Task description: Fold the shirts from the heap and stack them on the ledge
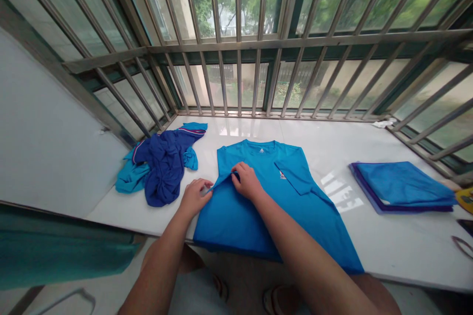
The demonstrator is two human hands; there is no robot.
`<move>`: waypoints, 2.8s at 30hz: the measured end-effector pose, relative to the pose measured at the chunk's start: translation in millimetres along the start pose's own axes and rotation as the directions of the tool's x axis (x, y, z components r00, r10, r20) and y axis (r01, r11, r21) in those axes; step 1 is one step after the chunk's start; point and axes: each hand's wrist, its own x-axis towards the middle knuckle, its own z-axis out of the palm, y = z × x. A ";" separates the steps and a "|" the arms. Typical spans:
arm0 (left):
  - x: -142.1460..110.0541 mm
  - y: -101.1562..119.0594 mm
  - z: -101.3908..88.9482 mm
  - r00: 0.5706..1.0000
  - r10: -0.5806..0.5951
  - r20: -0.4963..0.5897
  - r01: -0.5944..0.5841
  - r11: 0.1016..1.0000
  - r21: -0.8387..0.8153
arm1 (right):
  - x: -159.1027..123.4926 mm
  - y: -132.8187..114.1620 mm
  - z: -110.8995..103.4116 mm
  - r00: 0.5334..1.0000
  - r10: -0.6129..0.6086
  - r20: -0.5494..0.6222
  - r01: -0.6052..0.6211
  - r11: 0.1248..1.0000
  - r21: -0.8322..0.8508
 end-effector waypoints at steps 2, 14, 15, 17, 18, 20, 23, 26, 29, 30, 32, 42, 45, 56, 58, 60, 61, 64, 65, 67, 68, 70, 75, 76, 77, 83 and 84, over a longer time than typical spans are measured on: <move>-1.7 5.7 -3.1 0.999 0.033 0.027 -0.033 0.999 0.004 | 0.3 -1.4 -1.3 1.000 0.011 -0.004 -0.011 1.000 -0.009; -4.2 9.5 -8.3 0.991 -0.117 -0.057 0.115 0.992 -0.046 | 3.1 -2.1 3.7 0.997 0.080 0.007 -0.079 0.995 -0.068; -4.3 8.2 -8.0 0.983 -0.163 -0.083 0.160 0.986 -0.048 | 3.0 -1.9 3.6 0.997 0.080 0.007 -0.079 0.995 -0.067; -4.2 7.6 -7.3 0.979 -0.179 -0.095 0.174 0.983 -0.061 | 2.5 -1.9 2.8 0.998 0.062 0.022 -0.060 0.996 -0.062; -4.0 8.2 -7.0 0.986 -0.146 -0.082 0.141 0.988 -0.065 | 2.1 -2.2 2.3 0.998 0.048 0.034 -0.046 0.997 -0.062; -3.1 10.5 -6.4 0.998 -0.050 -0.038 0.048 0.997 -0.055 | 1.4 -3.2 1.3 0.998 0.031 0.055 -0.027 0.997 -0.069; -1.7 13.8 -5.4 0.999 0.036 0.015 -0.036 0.999 -0.006 | 1.0 -5.1 1.1 0.997 0.048 0.062 -0.041 0.994 -0.102; -1.5 15.0 -4.7 0.999 0.040 0.021 -0.041 0.998 0.037 | 1.3 -6.3 2.4 0.995 0.078 0.055 -0.070 0.989 -0.132; -2.5 14.4 -4.0 0.999 0.028 0.020 -0.029 0.997 0.071 | 1.8 -6.4 4.0 0.994 0.100 0.039 -0.094 0.985 -0.146; -2.9 13.8 -3.8 1.000 0.019 0.020 -0.020 0.996 0.084 | 1.9 -6.2 4.5 0.994 0.103 0.035 -0.097 0.984 -0.147; -3.8 12.0 -3.8 1.000 -0.016 0.012 0.014 0.995 0.101 | 1.9 -5.6 5.4 0.994 0.104 0.031 -0.098 0.985 -0.144; -7.0 4.0 -11.2 0.935 -0.284 -0.213 0.252 0.953 -0.168 | 2.5 -7.2 4.2 0.994 0.109 0.031 -0.104 0.985 -0.135; 2.4 0.1 -6.1 0.953 -0.234 -0.194 0.211 0.969 -0.130 | 3.1 -7.8 3.6 0.994 0.109 0.029 -0.104 0.985 -0.134; 110.9 -2.1 47.4 0.997 0.015 -0.074 -0.015 1.000 -0.005 | 1.9 -7.8 4.9 0.993 0.115 0.018 -0.111 0.983 -0.148; 133.2 -5.7 50.8 0.998 0.010 -0.068 -0.011 1.000 -0.008 | 1.4 -8.2 5.3 0.991 0.131 0.005 -0.128 0.979 -0.155; 152.6 -12.5 48.9 0.997 -0.002 -0.074 0.001 1.000 -0.011 | 0.9 -8.4 6.3 0.985 0.171 -0.029 -0.173 0.972 -0.158; 160.4 -16.6 46.6 0.997 -0.010 -0.077 0.010 1.000 -0.011 | 1.0 -8.1 7.2 0.978 0.201 -0.049 -0.206 0.967 -0.153; 173.4 -28.5 39.0 0.993 -0.048 -0.105 0.048 0.999 -0.004 | 5.2 -3.6 10.4 0.951 0.294 -0.092 -0.304 0.945 -0.123; 173.9 -31.7 37.4 0.990 -0.063 -0.123 0.063 0.998 0.000 | 8.7 -0.9 11.4 0.944 0.316 -0.099 -0.326 0.938 -0.115; 170.2 -36.4 36.3 0.983 -0.087 -0.164 0.089 0.996 0.007 | 19.4 6.0 12.8 0.929 0.354 -0.106 -0.365 0.923 -0.119; 167.1 -37.9 36.7 0.979 -0.094 -0.182 0.098 0.995 0.010 | 26.3 9.7 13.1 0.922 0.372 -0.110 -0.384 0.914 -0.126; 161.1 -39.6 38.7 0.973 -0.103 -0.205 0.109 0.994 0.016 | 41.5 16.3 13.3 0.905 0.412 -0.107 -0.424 0.895 -0.143; 158.0 -39.3 43.0 0.972 -0.094 -0.214 0.105 0.994 0.040 | 69.1 22.6 11.6 0.894 0.443 -0.068 -0.448 0.885 -0.129; 158.8 -39.0 43.5 0.974 -0.086 -0.209 0.097 0.994 0.046 | 70.9 22.3 10.5 0.899 0.433 -0.066 -0.438 0.891 -0.116; 159.4 -38.6 43.9 0.976 -0.077 -0.205 0.090 0.995 0.053 | 71.3 21.8 9.2 0.904 0.422 -0.065 -0.427 0.899 -0.101; 159.3 -36.4 45.3 0.979 -0.052 -0.199 0.070 0.994 0.087 | 54.1 19.4 -2.9 0.903 0.426 -0.057 -0.425 0.905 0.027; 158.8 -35.5 45.2 0.980 -0.045 -0.194 0.064 0.994 0.092 | 49.4 19.7 -5.2 0.896 0.441 -0.053 -0.439 0.897 0.047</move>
